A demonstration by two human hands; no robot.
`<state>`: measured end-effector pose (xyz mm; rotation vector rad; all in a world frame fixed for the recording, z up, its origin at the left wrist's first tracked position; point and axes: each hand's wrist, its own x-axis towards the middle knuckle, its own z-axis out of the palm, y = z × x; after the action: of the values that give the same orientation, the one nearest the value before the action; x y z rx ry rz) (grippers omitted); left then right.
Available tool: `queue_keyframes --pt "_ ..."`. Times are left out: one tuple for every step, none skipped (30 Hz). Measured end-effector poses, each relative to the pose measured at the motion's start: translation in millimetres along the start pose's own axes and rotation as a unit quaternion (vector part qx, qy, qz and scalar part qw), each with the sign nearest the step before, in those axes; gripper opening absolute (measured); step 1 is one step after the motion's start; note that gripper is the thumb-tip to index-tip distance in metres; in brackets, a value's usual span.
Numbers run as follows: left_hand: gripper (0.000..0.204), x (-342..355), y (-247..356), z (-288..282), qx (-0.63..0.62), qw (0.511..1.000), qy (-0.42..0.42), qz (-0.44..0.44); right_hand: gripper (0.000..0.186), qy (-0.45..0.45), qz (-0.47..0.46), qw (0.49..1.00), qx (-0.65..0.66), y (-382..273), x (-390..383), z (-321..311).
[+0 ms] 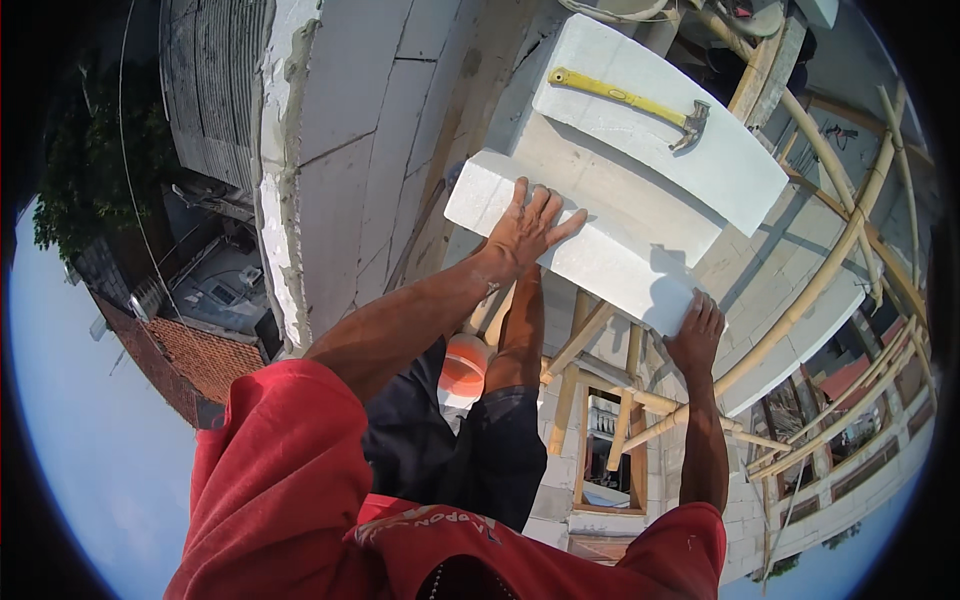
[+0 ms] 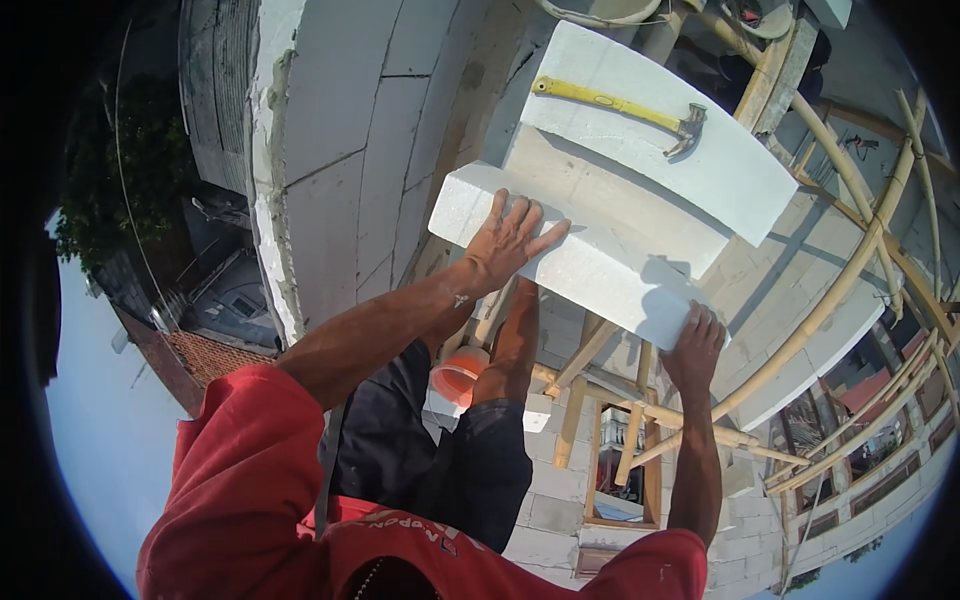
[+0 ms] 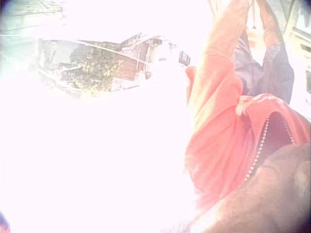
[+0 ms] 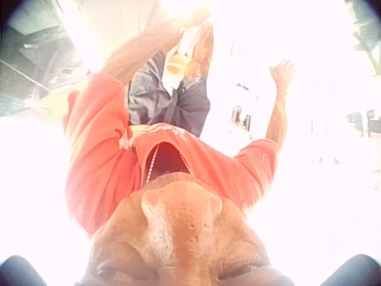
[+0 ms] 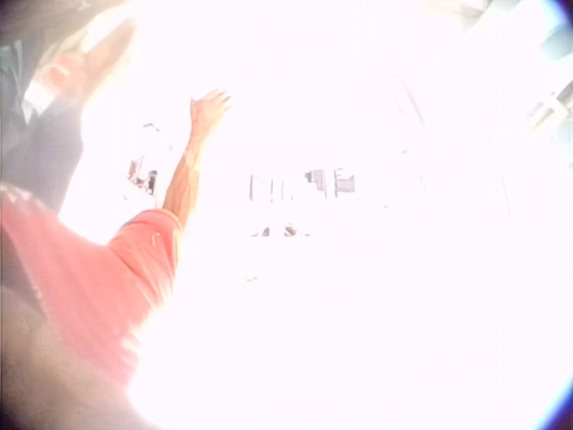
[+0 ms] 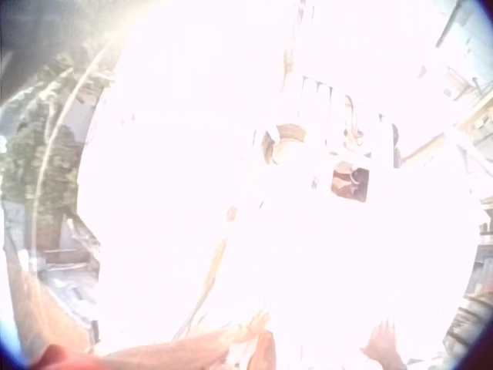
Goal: The person applies mortar to the top of a wall using a trowel and positions lightweight concrete blocks. They use a hammer to tap the blocks into alignment and verify the level of the row with a spirit level.
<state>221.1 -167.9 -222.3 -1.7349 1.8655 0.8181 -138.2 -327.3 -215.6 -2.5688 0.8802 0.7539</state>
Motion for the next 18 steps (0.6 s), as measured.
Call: queue_keyframes --pt "0.093 -16 -2 -12 -0.033 0.999 -0.007 0.014 0.101 -0.004 -0.011 1.0 -0.004 -2 -10 -20" --pt "0.093 -37 -2 -25 -0.066 0.997 -0.014 0.024 0.102 -0.002 -0.023 1.0 0.0 -3 -25 -43" --pt "0.091 -57 4 -33 -0.086 0.996 0.013 0.016 0.103 0.005 -0.039 0.999 0.005 -2 -36 -68" --pt "0.089 -82 10 -44 -0.1 0.993 0.064 0.001 0.104 -0.018 -0.05 0.999 0.012 -6 -46 -104" --pt "0.087 -111 20 -58 -0.114 0.987 0.114 -0.018 0.104 -0.045 -0.065 0.997 0.016 -12 -59 -148" --pt "0.084 -140 26 -78 -0.146 0.978 0.148 -0.027 0.107 -0.035 -0.085 0.996 -0.015 -13 -76 -184" --pt "0.081 -175 31 -103 -0.17 0.971 0.163 -0.044 0.11 -0.029 -0.117 0.992 -0.026 -14 -87 -211" --pt "0.077 -206 37 -125 -0.192 0.961 0.188 -0.06 0.111 -0.03 -0.14 0.989 -0.045 -15 -100 -248" --pt "0.073 -237 40 -145 -0.216 0.95 0.215 -0.073 0.111 -0.036 -0.163 0.984 -0.064 -22 -104 -287" --pt "0.069 -271 40 -168 -0.236 0.94 0.234 -0.078 0.111 -0.042 -0.187 0.978 -0.083 -30 -106 -328" --pt "0.069 -300 45 -183 -0.252 0.929 0.245 -0.112 0.112 -0.051 -0.214 0.97 -0.107 -41 -107 -367" --pt "0.068 -325 50 -195 -0.268 0.91 0.283 -0.141 0.112 -0.056 -0.239 0.961 -0.129 -56 -105 -406" --pt "0.068 -350 55 -208 -0.281 0.89 0.317 -0.17 0.113 -0.061 -0.267 0.95 -0.152 -74 -99 -441" --pt "0.076 -376 50 -220 -0.319 0.869 0.336 -0.174 0.113 -0.063 -0.293 0.938 -0.175 -93 -94 -476" --pt "0.076 -402 42 -233 -0.321 0.859 0.345 -0.2 0.113 -0.062 -0.32 0.925 -0.195 -113 -87 -508" --pt "0.08 -429 34 -243 -0.321 0.853 0.354 -0.21 0.114 -0.058 -0.347 0.911 -0.215 -135 -81 -538" --pt "0.084 -451 26 -248 -0.326 0.844 0.365 -0.217 0.114 -0.054 -0.371 0.897 -0.235 -159 -75 -567" --pt "0.089 -472 18 -251 -0.344 0.833 0.374 -0.218 0.115 -0.05 -0.393 0.881 -0.258 -183 -69 -595"
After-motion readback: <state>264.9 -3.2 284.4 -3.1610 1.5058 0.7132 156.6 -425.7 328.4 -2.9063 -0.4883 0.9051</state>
